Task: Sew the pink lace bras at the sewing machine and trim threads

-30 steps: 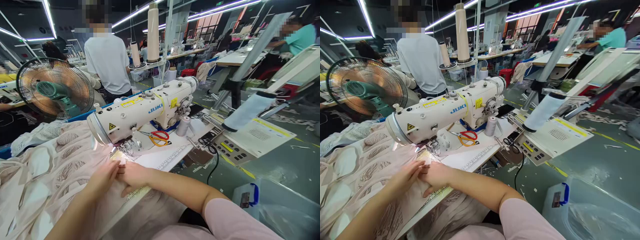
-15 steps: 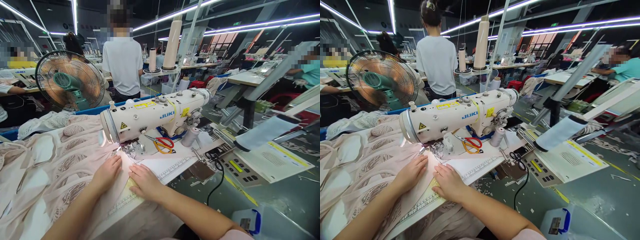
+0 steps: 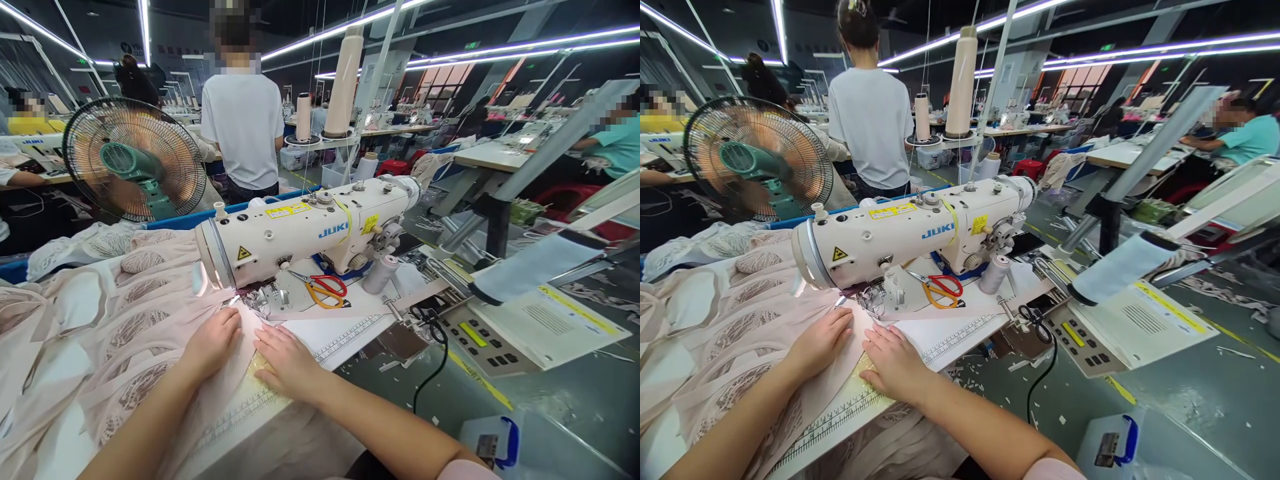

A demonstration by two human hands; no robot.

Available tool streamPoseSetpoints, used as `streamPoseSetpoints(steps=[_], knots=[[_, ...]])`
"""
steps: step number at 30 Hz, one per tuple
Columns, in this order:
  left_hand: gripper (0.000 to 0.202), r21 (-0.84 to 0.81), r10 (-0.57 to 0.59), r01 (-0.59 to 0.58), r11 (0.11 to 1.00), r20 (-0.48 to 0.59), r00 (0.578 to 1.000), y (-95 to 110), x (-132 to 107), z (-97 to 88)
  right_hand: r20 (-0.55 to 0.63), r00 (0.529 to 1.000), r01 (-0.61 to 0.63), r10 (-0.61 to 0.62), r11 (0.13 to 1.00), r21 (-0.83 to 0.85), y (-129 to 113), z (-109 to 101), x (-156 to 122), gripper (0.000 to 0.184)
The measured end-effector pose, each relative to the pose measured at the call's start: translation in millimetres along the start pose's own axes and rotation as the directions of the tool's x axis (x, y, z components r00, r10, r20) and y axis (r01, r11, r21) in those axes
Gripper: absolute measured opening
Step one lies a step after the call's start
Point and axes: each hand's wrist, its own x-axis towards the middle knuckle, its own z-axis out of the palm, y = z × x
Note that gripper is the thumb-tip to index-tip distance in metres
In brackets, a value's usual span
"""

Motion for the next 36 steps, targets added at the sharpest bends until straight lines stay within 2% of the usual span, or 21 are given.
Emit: streamPoseSetpoints(steps=[8, 17, 25, 36], knots=[[0.037, 0.068, -0.018, 0.017, 0.998, 0.026, 1.0, -4.0, -0.5, 8.0, -0.001, 1.0, 0.005, -0.005, 1.0, 0.027, -0.1, 0.7, -3.3, 0.044], [0.036, 0.102, -0.023, 0.016, 0.995, 0.068, 0.997, -2.0, 3.8, 1.1, -0.045, 0.999, -0.014, 0.014, 1.0, 0.007, 1.9, 4.1, -4.9, 0.044], [0.035, 0.111, -0.035, 0.027, 0.993, 0.066, 0.997, -3.0, 3.2, 2.4, -0.052, 0.998, -0.025, 0.027, 0.999, 0.031, 4.2, 7.1, -7.2, 0.046], [0.036, 0.119, -0.058, 0.046, 0.992, 0.098, 0.994, 0.5, 4.5, -1.7, 0.003, 0.998, -0.056, 0.056, 0.997, 0.057, 2.7, 4.8, -8.3, 0.049]])
